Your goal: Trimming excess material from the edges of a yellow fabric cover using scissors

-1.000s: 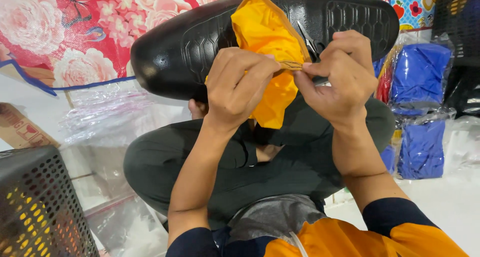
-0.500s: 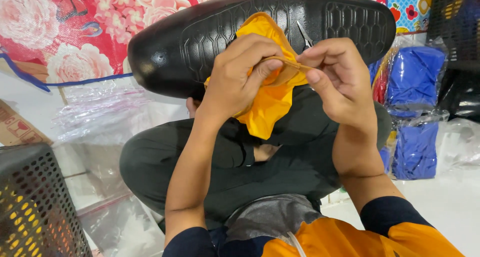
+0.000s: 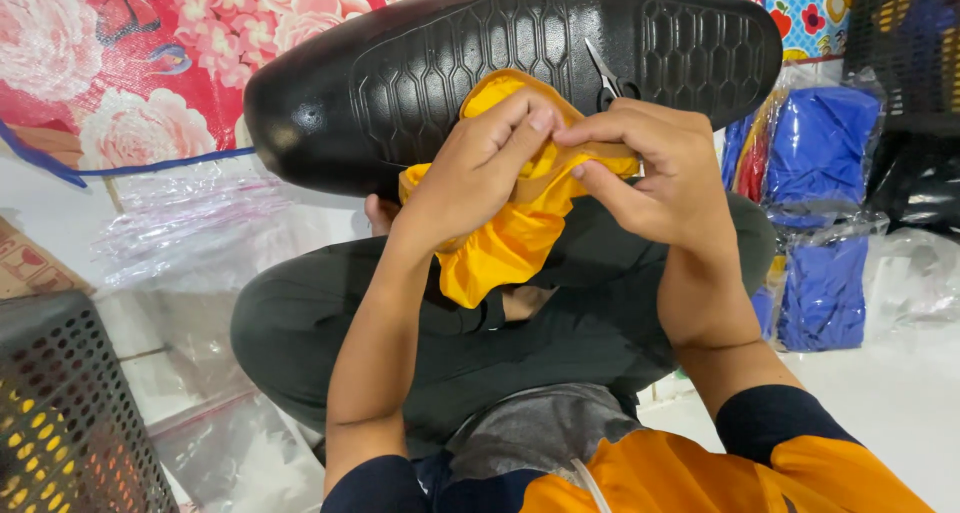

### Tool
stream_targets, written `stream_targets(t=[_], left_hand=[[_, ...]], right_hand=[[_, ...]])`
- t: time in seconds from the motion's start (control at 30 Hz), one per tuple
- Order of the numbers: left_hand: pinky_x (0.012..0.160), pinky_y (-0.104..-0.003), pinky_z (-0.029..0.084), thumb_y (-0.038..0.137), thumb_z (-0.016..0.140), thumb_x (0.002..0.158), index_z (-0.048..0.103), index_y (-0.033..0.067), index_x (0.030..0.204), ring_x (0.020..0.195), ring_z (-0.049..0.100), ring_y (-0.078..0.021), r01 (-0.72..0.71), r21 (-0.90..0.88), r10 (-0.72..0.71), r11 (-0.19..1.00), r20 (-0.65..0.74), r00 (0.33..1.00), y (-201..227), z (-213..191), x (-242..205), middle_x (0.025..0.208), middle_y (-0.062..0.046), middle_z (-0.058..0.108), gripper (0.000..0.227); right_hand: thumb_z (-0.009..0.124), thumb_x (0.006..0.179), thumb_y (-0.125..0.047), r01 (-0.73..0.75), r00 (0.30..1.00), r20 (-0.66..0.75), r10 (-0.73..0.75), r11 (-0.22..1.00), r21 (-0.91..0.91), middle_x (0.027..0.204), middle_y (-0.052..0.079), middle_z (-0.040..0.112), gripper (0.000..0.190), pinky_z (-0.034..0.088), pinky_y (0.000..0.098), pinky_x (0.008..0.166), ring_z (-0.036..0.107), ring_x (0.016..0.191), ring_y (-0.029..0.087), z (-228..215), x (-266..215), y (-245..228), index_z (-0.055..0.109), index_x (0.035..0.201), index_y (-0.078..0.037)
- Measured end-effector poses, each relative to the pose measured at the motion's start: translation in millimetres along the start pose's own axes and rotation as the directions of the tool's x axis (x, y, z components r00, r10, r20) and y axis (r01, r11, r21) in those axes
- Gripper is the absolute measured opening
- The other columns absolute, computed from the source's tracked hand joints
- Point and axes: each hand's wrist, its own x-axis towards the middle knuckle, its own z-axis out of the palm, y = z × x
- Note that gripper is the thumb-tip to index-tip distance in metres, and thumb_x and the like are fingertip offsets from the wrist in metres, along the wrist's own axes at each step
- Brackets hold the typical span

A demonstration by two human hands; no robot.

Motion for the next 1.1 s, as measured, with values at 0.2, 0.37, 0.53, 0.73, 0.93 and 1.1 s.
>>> stream_targets(t=[0.2,0.37,0.53,0.73,0.93,1.1], left_hand=[[0.089,-0.035,0.048,0.033,0.066,0.098,0.056,0.0049,0.121,0.098,0.061,-0.0251,-0.263,0.206,0.260,0.942,0.045,0.965,7.5,-5.5,-0.5,0.115,-0.009,0.059,0.038],[0.075,-0.033,0.047,0.010,0.068,0.094,0.059,0.0011,0.105,0.078,0.057,-0.0219,-0.276,0.233,0.287,0.933,-0.015,0.958,13.3,-11.1,-1.7,0.095,-0.008,0.063,0.017],[0.074,-0.026,0.046,0.006,0.067,0.095,0.057,0.0010,0.109,0.075,0.052,-0.0143,-0.230,0.051,0.232,0.972,-0.048,0.972,12.1,-13.5,-3.8,0.087,-0.005,0.061,0.018],[0.089,-0.023,0.050,0.003,0.063,0.100,0.057,0.0026,0.115,0.092,0.057,-0.0100,-0.131,-0.222,0.134,0.966,-0.003,0.991,5.7,-11.5,-5.9,0.103,-0.003,0.062,0.016],[0.086,-0.023,0.049,-0.001,0.063,0.097,0.056,0.0039,0.110,0.090,0.058,-0.0095,-0.157,-0.220,0.148,0.963,-0.058,0.987,4.9,-12.1,-4.4,0.102,-0.003,0.061,0.015],[0.073,-0.024,0.049,-0.003,0.067,0.092,0.059,0.0004,0.106,0.076,0.058,-0.0120,-0.254,0.005,0.254,0.967,-0.079,0.964,14.5,-15.9,-5.6,0.092,-0.004,0.063,0.016]], right_hand=[[0.066,0.085,0.017,-0.077,0.995,-0.068,0.079,0.996,0.037,0.087,0.014,0.059,0.023,0.040,0.0261,0.064,0.052,0.069,0.018,-4.6,-3.0,7.8,0.067,0.108,0.011],[0.067,0.093,0.013,-0.038,0.999,0.006,0.038,0.998,0.041,0.101,0.016,0.060,0.025,0.037,0.0259,0.067,0.048,0.076,0.017,-8.1,2.3,7.8,0.065,0.118,0.011],[0.066,0.096,0.005,-0.168,0.984,0.100,0.149,0.964,0.207,0.113,0.016,0.064,0.036,0.047,0.0241,0.081,0.055,0.089,0.016,-12.5,-1.2,9.4,0.060,0.131,0.011],[0.069,0.091,0.009,-0.133,0.982,0.140,0.124,0.990,0.056,0.092,0.014,0.068,0.023,0.038,0.0247,0.059,0.050,0.064,0.016,-17.8,-1.7,13.9,0.065,0.113,0.013],[0.068,0.093,0.009,-0.139,0.976,0.185,0.117,0.984,0.115,0.099,0.015,0.068,0.025,0.043,0.0241,0.064,0.055,0.071,0.016,-19.3,-7.0,20.9,0.064,0.118,0.013],[0.060,0.104,-0.011,-0.228,0.973,0.132,0.192,0.900,0.373,0.115,0.014,0.065,0.028,0.050,0.0214,0.083,0.061,0.092,0.015,-15.4,-18.6,31.9,0.062,0.124,0.008]])
